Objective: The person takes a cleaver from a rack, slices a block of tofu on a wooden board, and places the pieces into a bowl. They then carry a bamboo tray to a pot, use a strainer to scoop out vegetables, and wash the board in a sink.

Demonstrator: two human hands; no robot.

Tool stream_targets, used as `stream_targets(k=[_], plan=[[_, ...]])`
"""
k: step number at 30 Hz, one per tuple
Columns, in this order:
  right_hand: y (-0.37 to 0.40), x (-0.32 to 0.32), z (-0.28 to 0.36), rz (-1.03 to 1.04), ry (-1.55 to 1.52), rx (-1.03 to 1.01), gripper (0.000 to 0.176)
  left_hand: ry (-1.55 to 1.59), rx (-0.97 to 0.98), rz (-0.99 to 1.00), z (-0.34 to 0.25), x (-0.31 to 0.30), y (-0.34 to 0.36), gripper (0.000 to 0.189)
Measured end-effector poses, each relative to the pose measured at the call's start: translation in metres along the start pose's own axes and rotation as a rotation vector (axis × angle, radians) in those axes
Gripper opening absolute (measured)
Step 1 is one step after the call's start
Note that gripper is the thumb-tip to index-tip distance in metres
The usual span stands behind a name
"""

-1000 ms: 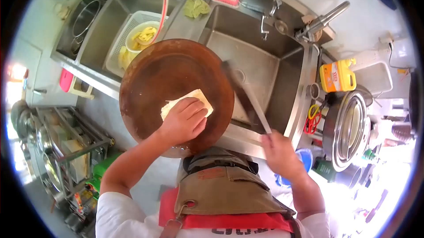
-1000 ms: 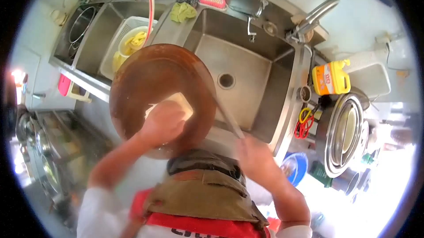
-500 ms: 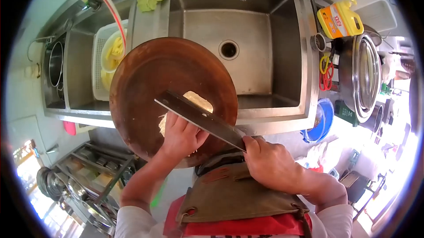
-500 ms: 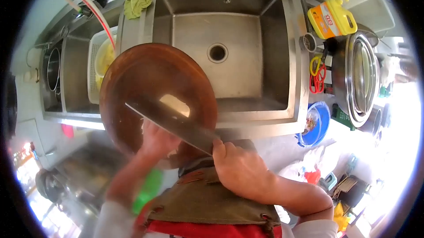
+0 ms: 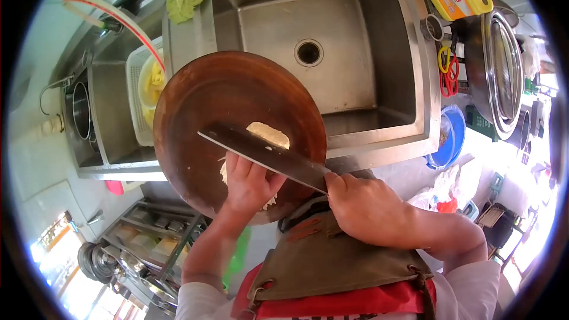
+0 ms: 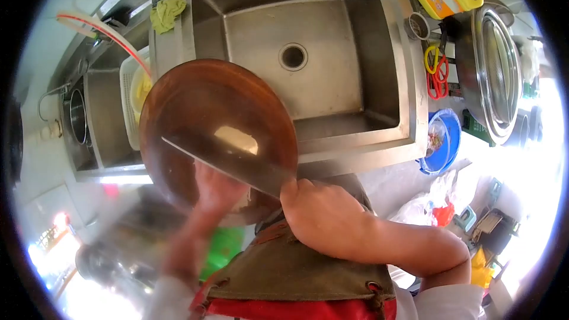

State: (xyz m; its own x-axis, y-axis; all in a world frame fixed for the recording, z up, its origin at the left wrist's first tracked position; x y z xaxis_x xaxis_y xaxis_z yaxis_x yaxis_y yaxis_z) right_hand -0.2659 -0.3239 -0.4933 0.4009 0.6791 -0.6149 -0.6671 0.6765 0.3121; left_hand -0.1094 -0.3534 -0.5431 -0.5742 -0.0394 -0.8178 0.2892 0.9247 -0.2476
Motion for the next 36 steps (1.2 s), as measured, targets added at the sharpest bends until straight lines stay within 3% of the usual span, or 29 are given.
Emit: stream_targets(k=[7,10,19,28,34,36], plan=[[-0.01,0.005,-0.01,-0.082,-0.057,-0.059,0.021,-0.029,-0.008,-0.002,-0.004,0.0,-0.002,0.04],[-0.009,0.003,-0.008,-0.024,-0.022,-0.013,0.013,-0.017,0.0,0.003,-0.005,0.001,-0.004,0.039],[-0.038,0.018,-0.033,0.003,-0.171,0.059,0.016,-0.031,0.003,0.003,0.0,0.011,0.004,0.031],[-0.063,0.028,-0.035,-0.147,-0.046,-0.081,0.01,-0.014,0.014,0.01,0.0,0.012,0.014,0.032],[-0.066,0.019,-0.034,-0.138,0.041,-0.119,0.012,-0.042,0.036,-0.041,-0.006,0.006,0.016,0.032],[-0.066,0.02,-0.051,-0.129,-0.019,-0.008,0.014,-0.046,0.027,-0.047,-0.009,0.003,0.014,0.031]])
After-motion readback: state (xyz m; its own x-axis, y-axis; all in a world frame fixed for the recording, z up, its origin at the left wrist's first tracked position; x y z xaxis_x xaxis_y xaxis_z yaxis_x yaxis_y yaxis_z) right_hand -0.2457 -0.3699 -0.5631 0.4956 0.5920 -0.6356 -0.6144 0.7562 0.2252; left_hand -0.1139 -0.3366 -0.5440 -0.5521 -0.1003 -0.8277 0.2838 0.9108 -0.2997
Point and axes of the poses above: each hand's wrist, its own y-axis away from the middle knuckle, its own x-axis out of the palm, z = x × y, the point moved 8 cm from there along -y, towards the middle knuckle, and after that the axes turned 10 degrees about -x, right-handed, at the moved point
